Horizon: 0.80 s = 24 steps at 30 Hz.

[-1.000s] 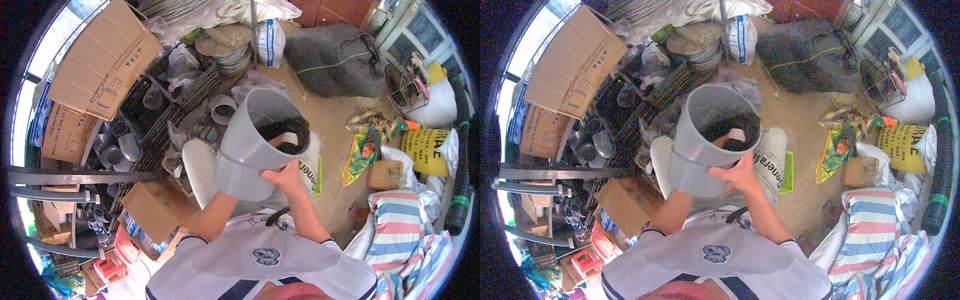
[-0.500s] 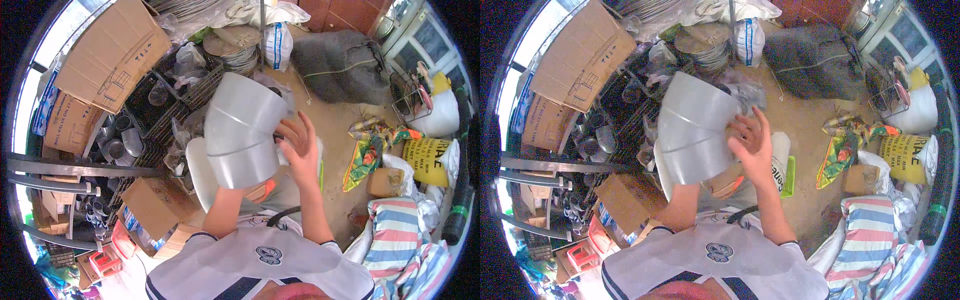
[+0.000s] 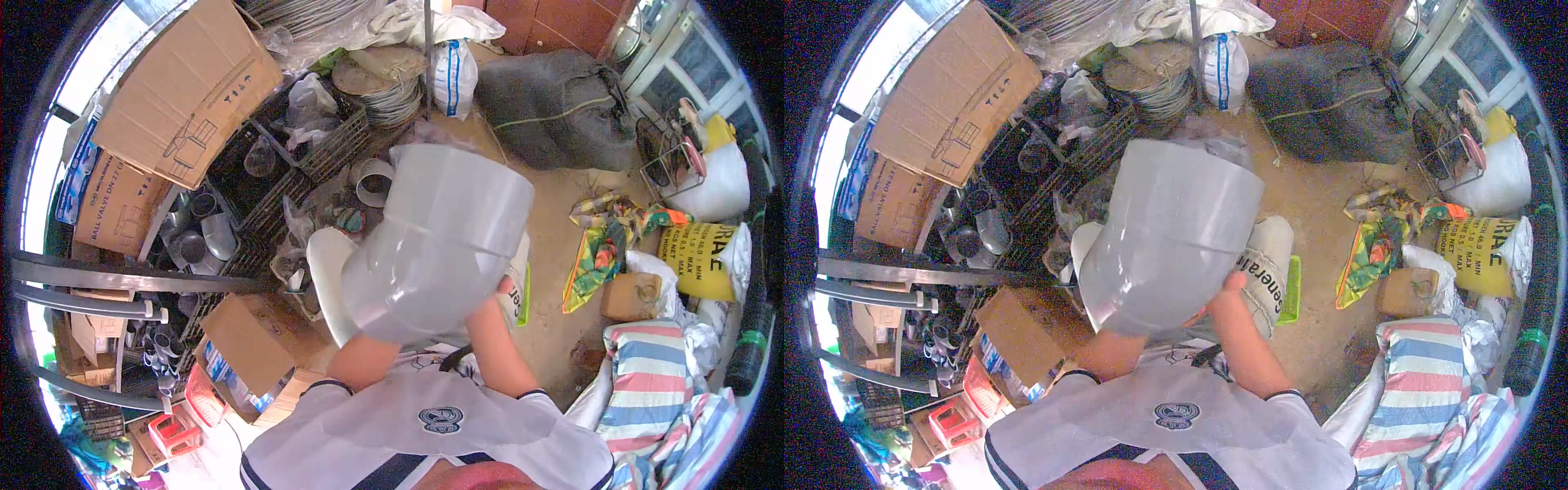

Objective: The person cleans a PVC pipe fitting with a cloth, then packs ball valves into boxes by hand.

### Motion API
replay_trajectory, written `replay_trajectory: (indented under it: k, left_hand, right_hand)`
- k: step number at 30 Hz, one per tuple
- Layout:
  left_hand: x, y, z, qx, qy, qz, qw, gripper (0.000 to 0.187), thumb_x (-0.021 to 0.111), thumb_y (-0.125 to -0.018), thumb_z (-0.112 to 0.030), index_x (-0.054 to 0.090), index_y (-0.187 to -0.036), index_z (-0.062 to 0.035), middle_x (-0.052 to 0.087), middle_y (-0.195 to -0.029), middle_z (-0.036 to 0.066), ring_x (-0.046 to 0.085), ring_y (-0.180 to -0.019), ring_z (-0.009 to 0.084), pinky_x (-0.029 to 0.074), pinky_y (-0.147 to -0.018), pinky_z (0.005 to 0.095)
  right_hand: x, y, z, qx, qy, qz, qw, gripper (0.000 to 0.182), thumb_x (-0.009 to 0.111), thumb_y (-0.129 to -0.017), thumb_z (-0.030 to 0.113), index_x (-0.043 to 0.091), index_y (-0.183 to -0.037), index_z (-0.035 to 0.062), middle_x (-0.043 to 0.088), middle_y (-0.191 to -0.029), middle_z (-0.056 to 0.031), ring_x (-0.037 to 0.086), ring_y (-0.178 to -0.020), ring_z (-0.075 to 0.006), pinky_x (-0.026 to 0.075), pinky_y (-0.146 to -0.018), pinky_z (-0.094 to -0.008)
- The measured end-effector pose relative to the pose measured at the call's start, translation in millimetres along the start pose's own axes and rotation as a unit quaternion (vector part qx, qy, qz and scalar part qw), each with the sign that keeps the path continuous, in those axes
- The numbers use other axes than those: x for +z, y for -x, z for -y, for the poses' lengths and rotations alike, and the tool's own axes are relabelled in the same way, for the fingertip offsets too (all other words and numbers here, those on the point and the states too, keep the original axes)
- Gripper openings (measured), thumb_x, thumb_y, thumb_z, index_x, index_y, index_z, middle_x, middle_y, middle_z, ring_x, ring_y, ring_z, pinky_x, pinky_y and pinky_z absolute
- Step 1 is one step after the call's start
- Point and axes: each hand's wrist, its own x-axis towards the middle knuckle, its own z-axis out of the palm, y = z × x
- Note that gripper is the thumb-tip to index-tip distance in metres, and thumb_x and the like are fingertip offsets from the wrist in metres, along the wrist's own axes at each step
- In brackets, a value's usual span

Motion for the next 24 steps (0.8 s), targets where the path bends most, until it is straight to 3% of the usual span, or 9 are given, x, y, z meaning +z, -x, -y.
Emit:
replay_trajectory:
  k: [2,4,9,11,12,15,19,22,24]
  left_hand:
    - [2.4,30.9,-4.5,-0.004,0.004,0.005,1.000,0.055,0.065,-0.083,-0.021,0.054,-0.134,-0.0040,0.049,-0.140,0.026,0.052,-0.124,0.0429,0.043,-0.104,0.0467]
    - [-0.8,11.0,-2.9,-0.006,0.004,0.011,1.000,0.055,0.065,-0.083,-0.021,0.054,-0.134,-0.0041,0.049,-0.140,0.027,0.052,-0.124,0.0429,0.043,-0.104,0.0467]
    - [-27.3,-1.9,10.0,-0.003,0.000,0.025,1.000,0.055,0.065,-0.083,-0.021,0.054,-0.134,-0.0042,0.049,-0.140,0.027,0.053,-0.124,0.0429,0.043,-0.103,0.0469]
    - [-13.2,10.5,0.4,-0.008,0.001,0.033,0.999,0.055,0.065,-0.082,-0.021,0.054,-0.134,-0.0042,0.049,-0.140,0.027,0.053,-0.123,0.0429,0.043,-0.103,0.0469]
    - [-13.1,22.4,-2.8,-0.009,0.001,0.038,0.999,0.055,0.065,-0.082,-0.021,0.054,-0.134,-0.0043,0.049,-0.140,0.027,0.053,-0.123,0.0429,0.044,-0.103,0.0469]
    - [-8.4,15.8,-3.3,-0.010,-0.002,0.050,0.999,0.056,0.065,-0.082,-0.021,0.054,-0.134,-0.0043,0.049,-0.140,0.027,0.053,-0.123,0.0429,0.044,-0.102,0.0470]
    - [-17.3,-23.5,4.5,-0.016,-0.002,0.062,0.998,0.056,0.065,-0.082,-0.021,0.054,-0.134,-0.0044,0.049,-0.140,0.027,0.053,-0.123,0.0429,0.044,-0.102,0.0471]
    - [-19.7,18.8,0.5,-0.015,-0.005,0.076,0.997,0.056,0.065,-0.082,-0.020,0.054,-0.135,-0.0045,0.049,-0.140,0.027,0.054,-0.123,0.0428,0.045,-0.101,0.0472]
    - [-2.7,33.2,-11.4,-0.017,-0.005,0.081,0.997,0.056,0.065,-0.082,-0.020,0.054,-0.135,-0.0046,0.049,-0.140,0.027,0.054,-0.122,0.0428,0.045,-0.101,0.0472]
  right_hand:
    - [5.3,-6.2,1.7,-0.024,-0.177,0.125,0.976,0.091,0.081,-0.066,0.052,0.051,-0.137,0.0032,0.060,-0.129,-0.0143,0.059,-0.116,-0.0284,0.051,-0.097,-0.0439]
    - [33.0,-13.6,18.2,-0.019,0.104,-0.132,0.986,0.100,0.082,-0.066,0.051,0.043,-0.144,0.0047,0.057,-0.132,-0.0128,0.059,-0.117,-0.0281,0.051,-0.096,-0.0423]
    - [94.1,-21.7,60.4,0.037,0.275,-0.110,0.954,0.138,0.093,-0.055,0.052,0.011,-0.158,0.0109,0.038,-0.149,-0.0207,0.040,-0.136,-0.0341,0.035,-0.111,-0.0484]
    - [114.1,-21.0,58.6,-0.059,0.484,0.011,0.873,0.142,0.097,-0.049,0.041,0.011,-0.157,0.0110,0.032,-0.152,-0.0206,0.039,-0.137,-0.0328,0.035,-0.111,-0.0473]
    - [117.3,-18.9,50.7,-0.102,0.606,-0.039,0.788,0.144,0.099,-0.047,0.033,0.009,-0.156,0.0096,0.034,-0.150,-0.0194,0.040,-0.135,-0.0312,0.035,-0.111,-0.0457]
    - [99.3,-21.9,40.3,-0.112,0.465,-0.136,0.867,0.131,0.098,-0.049,0.030,0.018,-0.149,0.0036,0.041,-0.141,-0.0158,0.044,-0.130,-0.0293,0.038,-0.108,-0.0426]
    - [45.0,-9.6,41.5,-0.115,0.468,-0.108,0.869,0.121,0.098,-0.049,0.030,0.028,-0.144,0.0024,0.046,-0.139,-0.0154,0.048,-0.128,-0.0283,0.040,-0.107,-0.0428]
    - [-2.9,10.5,27.9,-0.043,0.327,-0.080,0.941,0.123,0.098,-0.047,0.038,0.032,-0.144,0.0010,0.050,-0.138,-0.0149,0.049,-0.128,-0.0278,0.039,-0.109,-0.0443]
    - [-10.2,14.5,21.5,0.166,0.038,-0.298,0.939,0.132,0.098,-0.042,0.048,0.031,-0.145,-0.0013,0.052,-0.138,-0.0143,0.051,-0.128,-0.0280,0.038,-0.110,-0.0453]
